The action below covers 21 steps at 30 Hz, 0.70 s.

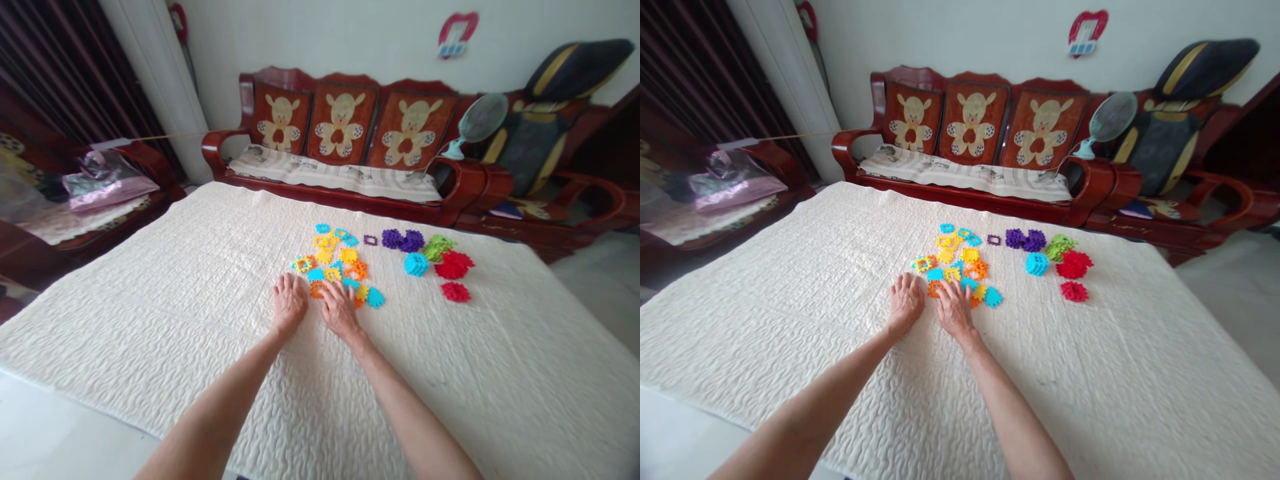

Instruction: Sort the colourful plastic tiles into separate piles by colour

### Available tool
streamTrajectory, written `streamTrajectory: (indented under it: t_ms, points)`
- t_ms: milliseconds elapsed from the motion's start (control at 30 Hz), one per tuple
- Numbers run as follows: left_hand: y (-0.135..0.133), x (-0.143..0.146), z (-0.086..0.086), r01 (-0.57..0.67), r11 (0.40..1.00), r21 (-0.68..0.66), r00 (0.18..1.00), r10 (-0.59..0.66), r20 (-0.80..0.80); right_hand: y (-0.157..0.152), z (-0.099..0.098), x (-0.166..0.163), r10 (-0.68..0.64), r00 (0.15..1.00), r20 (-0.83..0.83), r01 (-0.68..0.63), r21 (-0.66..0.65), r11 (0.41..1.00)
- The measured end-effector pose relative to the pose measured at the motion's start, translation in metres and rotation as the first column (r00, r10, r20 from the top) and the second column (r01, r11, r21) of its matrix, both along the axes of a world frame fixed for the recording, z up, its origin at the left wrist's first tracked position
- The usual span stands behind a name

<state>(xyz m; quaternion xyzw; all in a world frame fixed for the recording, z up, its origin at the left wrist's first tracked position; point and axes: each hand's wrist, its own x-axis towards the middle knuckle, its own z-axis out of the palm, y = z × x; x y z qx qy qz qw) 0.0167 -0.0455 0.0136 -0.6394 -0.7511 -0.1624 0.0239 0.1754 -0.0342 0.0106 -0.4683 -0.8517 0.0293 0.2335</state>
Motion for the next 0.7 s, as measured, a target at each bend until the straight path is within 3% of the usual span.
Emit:
streamTrajectory:
  t_ms: [200,467,567,700]
  points:
    - [-0.001,0.0,0.0,0.004,1.0,0.003,1.0,-0.004,-0.005,0.003,0.005,-0.006,-0.08,0.992,-0.102,0.086,0.056,0.995]
    - [0.003,0.0,-0.002,-0.004,1.0,-0.028,1.0,0.005,0.021,0.059,0.02,-0.055,0.039,0.999,0.028,-0.039,-0.002,0.999]
    - [0.004,-0.001,-0.004,-0.005,0.999,-0.033,1.0,0.005,0.019,0.064,0.017,-0.055,0.029,0.998,0.064,-0.028,-0.013,1.0]
    - [0.004,-0.001,-0.006,-0.006,1.0,-0.012,1.0,0.006,0.02,0.061,0.013,-0.04,-0.079,0.995,0.055,0.079,0.012,0.997]
